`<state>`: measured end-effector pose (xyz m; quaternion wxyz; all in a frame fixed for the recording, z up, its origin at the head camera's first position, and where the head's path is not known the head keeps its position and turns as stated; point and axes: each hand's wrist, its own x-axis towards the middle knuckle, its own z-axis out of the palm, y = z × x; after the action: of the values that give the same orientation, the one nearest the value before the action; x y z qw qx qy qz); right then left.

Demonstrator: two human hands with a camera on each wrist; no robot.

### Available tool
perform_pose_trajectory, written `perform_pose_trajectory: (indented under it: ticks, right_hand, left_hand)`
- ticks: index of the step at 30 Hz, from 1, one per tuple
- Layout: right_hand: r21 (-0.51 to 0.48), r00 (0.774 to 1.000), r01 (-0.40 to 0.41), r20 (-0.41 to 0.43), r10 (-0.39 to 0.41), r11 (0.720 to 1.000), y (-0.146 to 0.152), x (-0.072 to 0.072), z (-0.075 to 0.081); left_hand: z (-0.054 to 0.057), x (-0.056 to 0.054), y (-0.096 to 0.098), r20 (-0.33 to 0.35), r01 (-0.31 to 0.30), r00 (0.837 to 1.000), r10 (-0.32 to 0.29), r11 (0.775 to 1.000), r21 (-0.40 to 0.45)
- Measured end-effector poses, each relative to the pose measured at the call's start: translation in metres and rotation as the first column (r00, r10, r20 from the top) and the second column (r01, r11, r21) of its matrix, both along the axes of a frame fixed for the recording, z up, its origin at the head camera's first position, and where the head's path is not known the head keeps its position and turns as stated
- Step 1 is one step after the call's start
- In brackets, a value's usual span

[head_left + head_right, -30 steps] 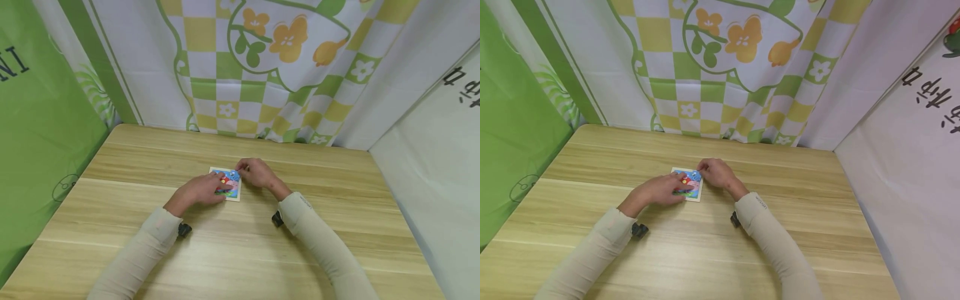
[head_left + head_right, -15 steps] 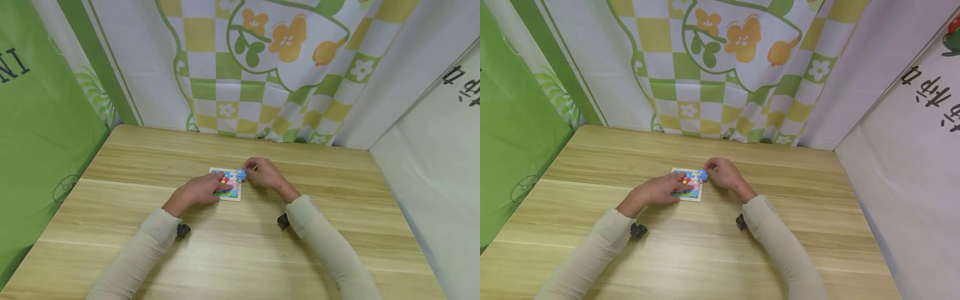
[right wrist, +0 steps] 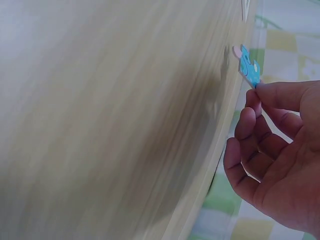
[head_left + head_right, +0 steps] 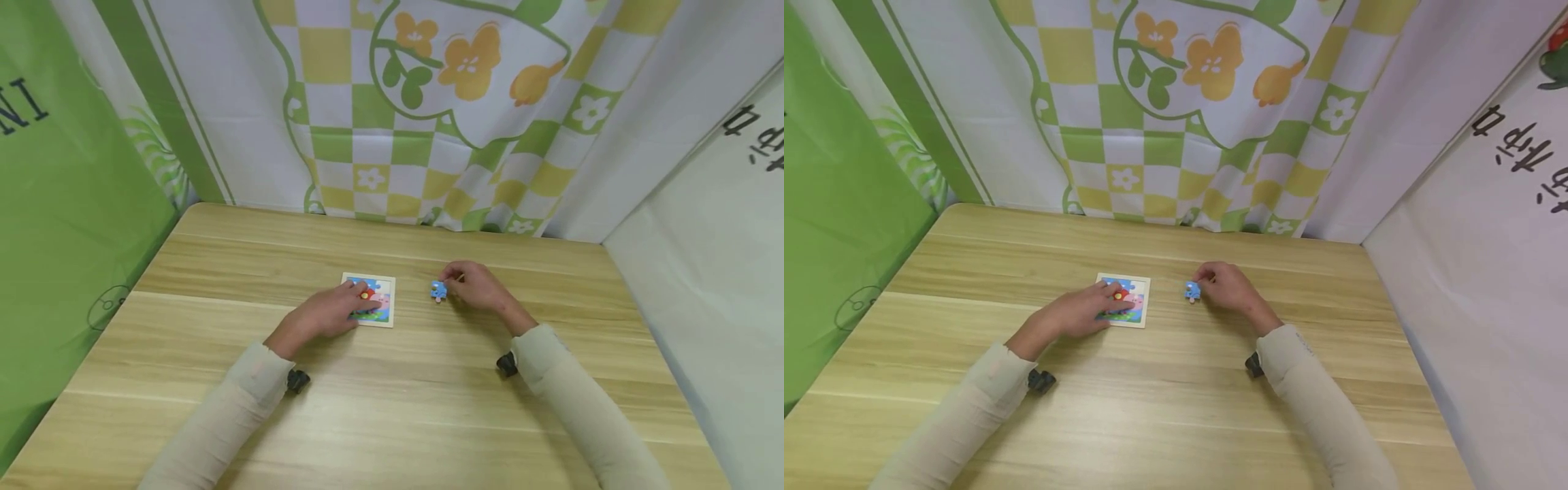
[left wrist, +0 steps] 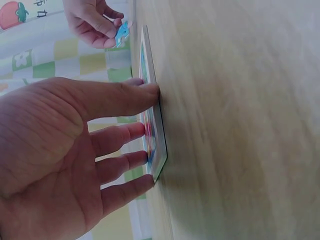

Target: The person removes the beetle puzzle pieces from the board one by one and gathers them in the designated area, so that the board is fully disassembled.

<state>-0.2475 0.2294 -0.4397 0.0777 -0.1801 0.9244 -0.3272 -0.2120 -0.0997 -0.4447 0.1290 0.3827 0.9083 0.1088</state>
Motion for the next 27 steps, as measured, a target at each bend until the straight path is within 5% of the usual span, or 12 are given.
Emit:
perform_pose_trajectory:
  ticks: [7,15,27]
  right_hand:
    - [0.046,0.998,0.067,0.015,-0.067,0.997,0.033,0.003,0.004]
    - [0.081,0.992,0.117,0.041,-0.12,0.99,0.069,-0.003,0.011]
    - [0.161,0.984,0.158,0.06,-0.17,0.974,0.116,-0.014,0.015]
  left_hand:
    - [0.0,0.006,0.005,0.052,-0.084,0.995,0.083,0.996,0.013]
    - [-0.006,0.012,0.005,-0.04,-0.076,0.996,0.078,0.996,0.049]
    - [-0.005,0.012,0.006,-0.041,-0.072,0.996,0.075,0.995,0.071]
